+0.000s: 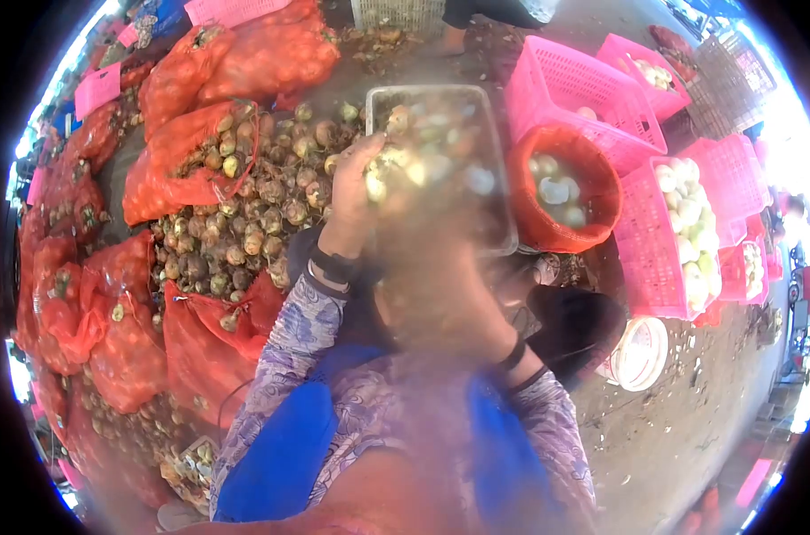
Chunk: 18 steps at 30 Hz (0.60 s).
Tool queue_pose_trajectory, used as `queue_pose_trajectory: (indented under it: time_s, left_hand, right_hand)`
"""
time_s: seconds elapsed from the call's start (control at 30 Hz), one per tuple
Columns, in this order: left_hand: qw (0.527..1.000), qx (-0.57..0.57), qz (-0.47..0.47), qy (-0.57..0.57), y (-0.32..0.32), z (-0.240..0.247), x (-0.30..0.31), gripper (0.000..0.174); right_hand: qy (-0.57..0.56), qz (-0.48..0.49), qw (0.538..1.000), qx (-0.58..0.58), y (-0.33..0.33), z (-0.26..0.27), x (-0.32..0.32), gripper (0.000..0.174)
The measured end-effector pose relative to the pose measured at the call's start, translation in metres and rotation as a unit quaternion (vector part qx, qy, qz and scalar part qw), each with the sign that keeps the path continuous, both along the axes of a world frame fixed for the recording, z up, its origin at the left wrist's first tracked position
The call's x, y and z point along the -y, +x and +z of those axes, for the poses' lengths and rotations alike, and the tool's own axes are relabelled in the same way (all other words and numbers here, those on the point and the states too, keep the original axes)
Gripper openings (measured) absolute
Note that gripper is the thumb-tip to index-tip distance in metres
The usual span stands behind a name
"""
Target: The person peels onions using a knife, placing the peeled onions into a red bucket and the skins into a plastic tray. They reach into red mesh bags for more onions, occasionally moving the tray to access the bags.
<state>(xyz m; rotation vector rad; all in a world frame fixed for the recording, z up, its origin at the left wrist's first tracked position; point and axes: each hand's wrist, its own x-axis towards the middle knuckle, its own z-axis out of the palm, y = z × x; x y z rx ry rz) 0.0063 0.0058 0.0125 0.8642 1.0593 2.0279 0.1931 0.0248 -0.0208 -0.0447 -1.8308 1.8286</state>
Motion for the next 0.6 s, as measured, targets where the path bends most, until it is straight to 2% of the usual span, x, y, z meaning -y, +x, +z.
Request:
queue_pose_trajectory:
  time_s: [0.03, 0.07, 0.1, 0.13, 0.17, 0.2, 0.23, 0.3, 0.33, 0.37, 0.4, 0.43, 0.5, 0.53, 0.6]
  left_hand:
    - [0.991, 0.116, -0.05, 0.034, 0.01, 0.015, 0.005, 0.028]
    - [0.965, 0.232, -0.099, 0.066, 0.016, 0.022, 0.008, 0.028]
    - [0.965, 0.234, -0.101, 0.065, 0.015, 0.017, 0.005, 0.028]
    - [0.976, 0.196, -0.078, 0.049, 0.011, 0.011, 0.001, 0.029]
    - [0.981, 0.175, -0.066, 0.04, 0.009, 0.006, -0.001, 0.029]
    - [0.986, 0.155, -0.053, 0.032, 0.008, 0.005, -0.001, 0.03]
    - [0.986, 0.15, -0.058, 0.034, 0.011, 0.012, 0.003, 0.03]
    - [0.987, 0.144, -0.063, 0.037, 0.012, 0.015, 0.005, 0.03]
    - [0.99, 0.123, -0.055, 0.036, 0.012, 0.014, 0.005, 0.031]
    - [0.992, 0.112, -0.051, 0.036, 0.012, 0.015, 0.005, 0.031]
    - [0.993, 0.101, -0.047, 0.035, 0.012, 0.016, 0.006, 0.032]
    - [0.986, 0.145, -0.083, 0.031, 0.013, 0.019, 0.009, 0.033]
    - [0.974, 0.19, -0.119, 0.024, 0.012, 0.016, 0.012, 0.035]
    - [0.978, 0.171, -0.119, -0.002, 0.009, 0.009, 0.012, 0.037]
    - [0.981, 0.153, -0.117, -0.026, 0.005, -0.015, 0.005, 0.04]
  right_hand:
    - [-0.043, -0.1, 0.991, 0.076, -0.004, -0.029, 0.005, 0.032]
    - [-0.063, -0.151, 0.98, 0.116, -0.003, -0.041, 0.005, 0.033]
    - [-0.087, -0.2, 0.964, 0.153, -0.006, -0.045, 0.006, 0.034]
    - [0.212, -0.252, 0.925, 0.188, -0.008, -0.046, 0.002, 0.031]
    - [0.356, -0.26, 0.874, 0.203, -0.005, -0.046, 0.001, 0.029]
    - [0.49, -0.28, 0.8, 0.204, -0.006, -0.035, 0.002, 0.028]
    - [0.478, -0.239, 0.829, 0.164, -0.004, 0.013, 0.012, 0.026]
    - [0.464, -0.197, 0.855, 0.123, 0.001, 0.028, 0.012, 0.024]
    - [0.13, -0.149, 0.966, 0.163, 0.008, 0.011, 0.003, 0.024]
    - [-0.221, -0.083, 0.955, 0.182, 0.015, -0.004, -0.004, 0.025]
    - [-0.219, -0.083, 0.955, 0.181, 0.016, -0.007, -0.008, 0.025]
    - [-0.129, -0.117, 0.97, 0.171, 0.017, -0.01, -0.012, 0.025]
    - [-0.039, -0.15, 0.975, 0.161, 0.023, -0.007, -0.019, 0.026]
    - [-0.116, -0.117, 0.964, 0.211, 0.025, 0.009, -0.021, 0.027]
    - [-0.191, -0.08, 0.943, 0.26, 0.032, 0.016, -0.032, 0.028]
